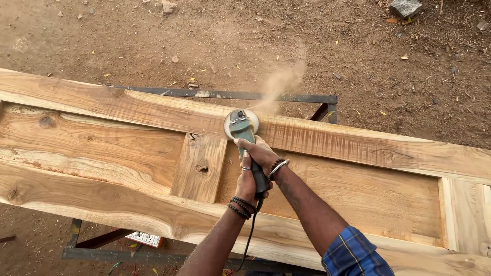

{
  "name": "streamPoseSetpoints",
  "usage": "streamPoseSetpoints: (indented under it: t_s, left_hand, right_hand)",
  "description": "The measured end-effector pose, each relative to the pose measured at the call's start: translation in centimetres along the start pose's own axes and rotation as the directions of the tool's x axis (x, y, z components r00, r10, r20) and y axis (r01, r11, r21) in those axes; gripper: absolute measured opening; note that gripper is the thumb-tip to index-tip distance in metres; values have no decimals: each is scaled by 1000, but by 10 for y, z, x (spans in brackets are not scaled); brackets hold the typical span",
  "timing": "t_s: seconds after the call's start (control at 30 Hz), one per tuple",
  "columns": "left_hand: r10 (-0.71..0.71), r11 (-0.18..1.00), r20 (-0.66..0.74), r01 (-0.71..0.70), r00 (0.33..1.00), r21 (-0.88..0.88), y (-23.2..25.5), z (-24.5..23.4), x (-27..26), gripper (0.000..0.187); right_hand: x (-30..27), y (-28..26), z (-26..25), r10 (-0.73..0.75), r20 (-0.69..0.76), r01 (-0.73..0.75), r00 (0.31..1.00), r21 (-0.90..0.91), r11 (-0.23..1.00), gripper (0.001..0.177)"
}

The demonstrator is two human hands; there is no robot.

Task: Using an angle grinder equipped with a sanding disc to smooth the surfaces and edges of a large wooden frame.

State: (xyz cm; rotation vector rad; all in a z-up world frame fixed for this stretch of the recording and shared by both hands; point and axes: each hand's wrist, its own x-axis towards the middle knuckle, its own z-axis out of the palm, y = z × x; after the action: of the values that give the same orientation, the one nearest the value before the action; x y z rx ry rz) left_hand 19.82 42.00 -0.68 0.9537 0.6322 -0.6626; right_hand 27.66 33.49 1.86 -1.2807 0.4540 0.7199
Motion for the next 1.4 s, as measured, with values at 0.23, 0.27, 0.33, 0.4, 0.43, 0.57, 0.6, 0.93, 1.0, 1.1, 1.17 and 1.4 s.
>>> streamPoseSetpoints:
  t_s: [0.23,0.27,0.33,0.4,0.43,0.57,0.6,0.93,1.0,1.1,1.17,1.4]
  left_hand:
    - [-62,998,-25,62,998,2,-36,34,3,82]
    - [-61,998,-22,61,998,11,-41,41,2,82]
    - [-57,998,0,57,998,29,-53,51,4,83]
    - [-55,997,21,54,998,51,-60,66,-1,85]
    - [-52,996,16,51,999,80,-60,76,-7,83]
    - [-69,990,40,63,997,130,-82,109,-14,84]
    - [-70,989,44,64,997,132,-90,116,-13,84]
    - [-124,980,92,107,988,168,-165,199,-12,88]
    - [-139,975,93,119,986,189,-178,218,-12,90]
    - [-184,971,145,156,972,184,-203,250,-12,86]
    - [-192,960,162,151,968,234,-215,267,-6,88]
    - [-280,928,248,195,927,319,-273,342,8,85]
  right_hand:
    - [-22,14,-46,1,-70,-1,998,-3,1000,59]
    - [-26,14,-53,5,-85,-5,996,-4,1000,60]
    - [-34,18,-69,-11,-80,11,997,-1,1000,61]
    - [-43,21,-84,-29,-75,29,997,6,1000,62]
    - [-48,22,-92,-18,-88,18,996,6,1000,63]
    - [-67,32,-132,-22,-89,27,996,52,998,67]
    - [-73,33,-141,-23,-93,28,995,52,998,67]
    - [-133,50,-241,13,-199,7,980,97,995,65]
    - [-146,53,-261,10,-209,13,978,110,994,65]
    - [-172,59,-298,17,-251,24,968,159,987,64]
    - [-180,61,-320,9,-284,37,959,158,987,63]
    - [-231,87,-418,30,-430,61,902,196,979,62]
